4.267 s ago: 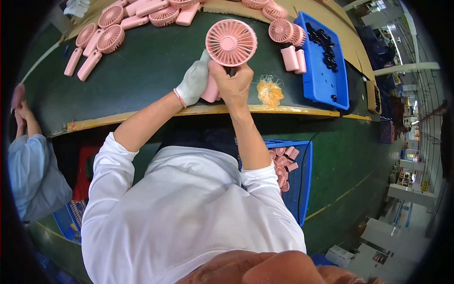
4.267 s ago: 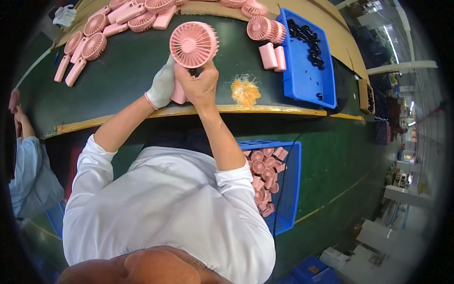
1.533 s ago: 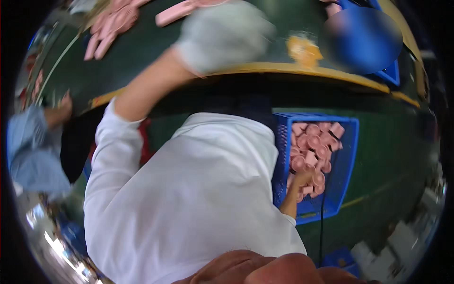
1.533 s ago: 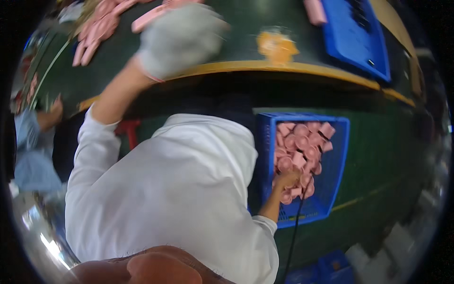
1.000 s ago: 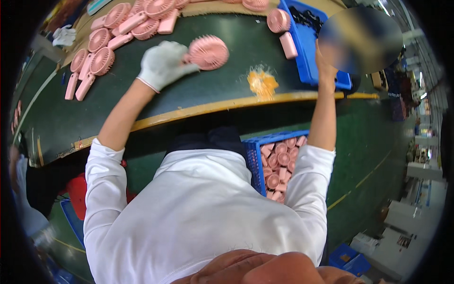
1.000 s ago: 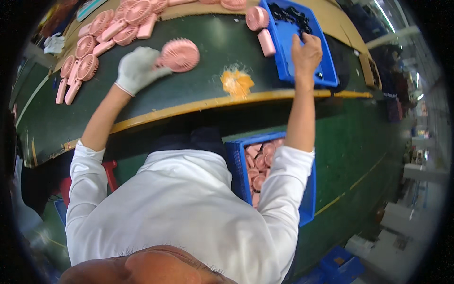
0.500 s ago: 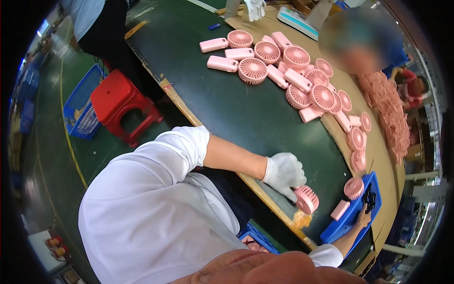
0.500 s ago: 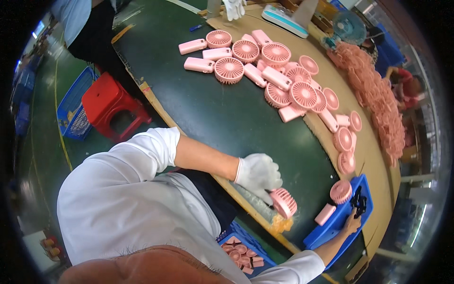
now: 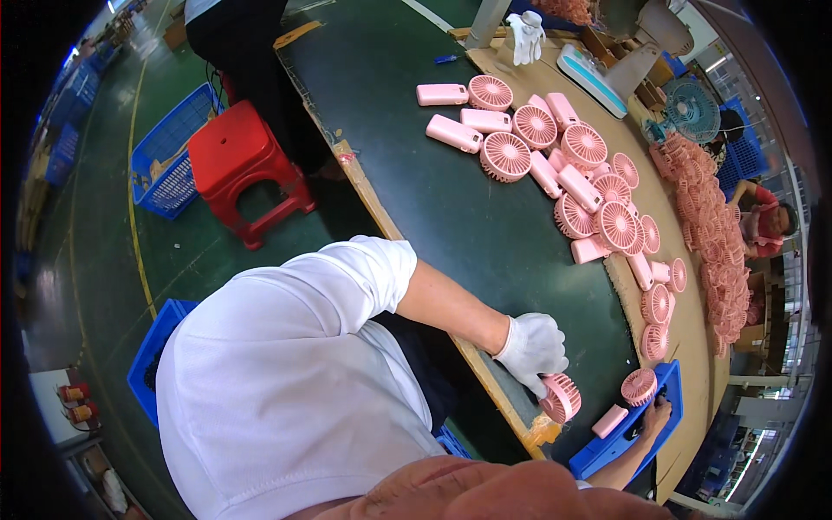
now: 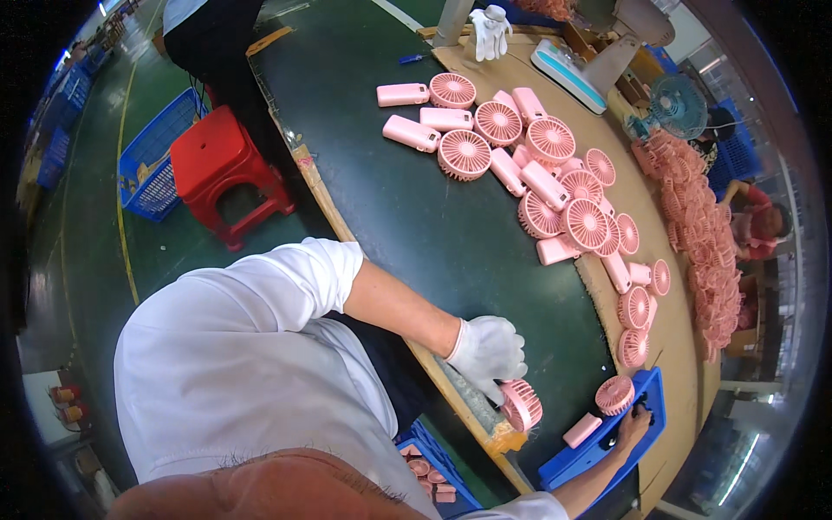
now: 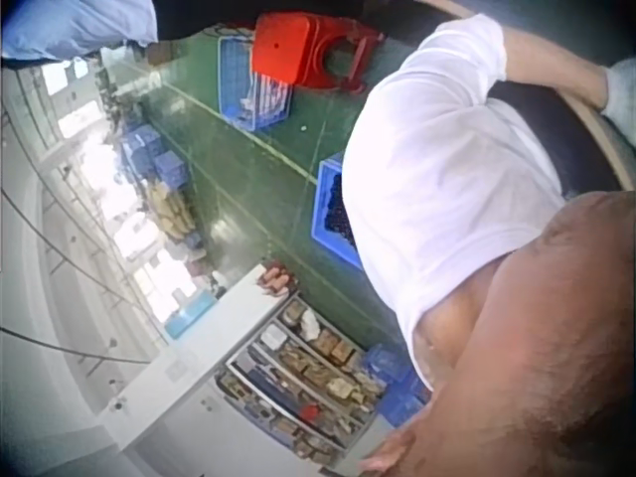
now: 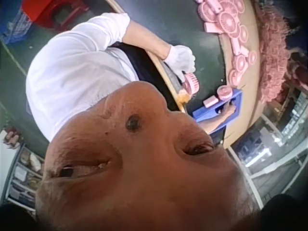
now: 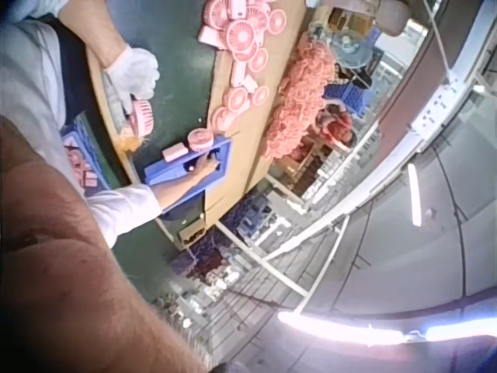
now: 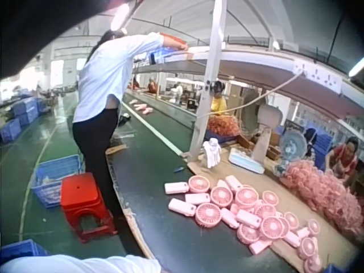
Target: The person assembles portable handheld fans by attaching small black components into fan bodies, connecting the fan heads to handles by hand, and placing the assembled fans into a plastic crate.
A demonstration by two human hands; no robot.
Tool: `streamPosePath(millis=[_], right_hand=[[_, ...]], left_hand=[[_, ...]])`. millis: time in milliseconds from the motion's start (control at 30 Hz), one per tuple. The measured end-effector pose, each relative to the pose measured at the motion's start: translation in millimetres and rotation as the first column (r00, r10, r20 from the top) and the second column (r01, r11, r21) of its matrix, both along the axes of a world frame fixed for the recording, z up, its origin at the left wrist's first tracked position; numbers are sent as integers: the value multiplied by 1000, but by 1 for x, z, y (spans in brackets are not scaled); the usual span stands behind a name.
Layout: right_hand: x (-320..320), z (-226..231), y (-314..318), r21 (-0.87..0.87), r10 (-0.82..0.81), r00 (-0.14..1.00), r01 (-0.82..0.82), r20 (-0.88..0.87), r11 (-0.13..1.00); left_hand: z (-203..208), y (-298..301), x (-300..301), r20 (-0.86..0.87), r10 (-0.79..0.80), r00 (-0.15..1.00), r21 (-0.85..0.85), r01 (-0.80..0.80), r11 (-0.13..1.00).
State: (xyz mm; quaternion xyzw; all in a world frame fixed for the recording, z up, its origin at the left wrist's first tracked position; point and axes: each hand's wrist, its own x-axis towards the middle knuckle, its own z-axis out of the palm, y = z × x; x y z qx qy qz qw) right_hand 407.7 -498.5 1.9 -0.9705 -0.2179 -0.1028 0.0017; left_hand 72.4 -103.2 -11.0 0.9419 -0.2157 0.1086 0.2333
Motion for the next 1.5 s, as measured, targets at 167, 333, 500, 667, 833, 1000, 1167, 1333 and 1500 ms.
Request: streamPosePath(millis=[167, 333, 500, 667, 833, 1000, 1167, 1333, 1500], right_hand=[[-66, 14, -16, 101, 50, 997, -43, -67, 994], [-109, 15, -25, 141, -104, 989, 118, -105, 983], [-141, 21, -17, 176, -110, 962, 156, -249, 972], [-162, 12, -28, 275, -66, 973, 128, -223, 953], [-188, 17, -21, 368, -159, 986, 130, 50, 921], [-192, 16, -30, 406, -145, 987, 104, 71, 908], [-198, 8, -33, 288, -201, 979, 184, 30, 940], [-203, 1, -36, 309, -178, 971, 121, 162, 943], [-188, -12, -66, 341, -243, 948, 163, 208, 926]], left_hand=[[0, -4, 0, 61, -6, 998, -17, 7, 1000], [6, -3, -7, -10, 3, 1000, 24, -2, 1000], [10, -6, -13, 35, 7, 999, 58, -9, 998], [9, -9, -16, 57, 10, 998, 56, -13, 998], [13, -9, -25, 43, 47, 998, 69, -50, 996], [8, -8, -25, 50, 53, 997, 63, -56, 996], [10, -10, -26, 62, 40, 997, 66, -44, 997], [7, -9, -27, 69, 61, 996, 57, -65, 996], [11, -12, -25, 64, 66, 996, 89, -72, 993]])
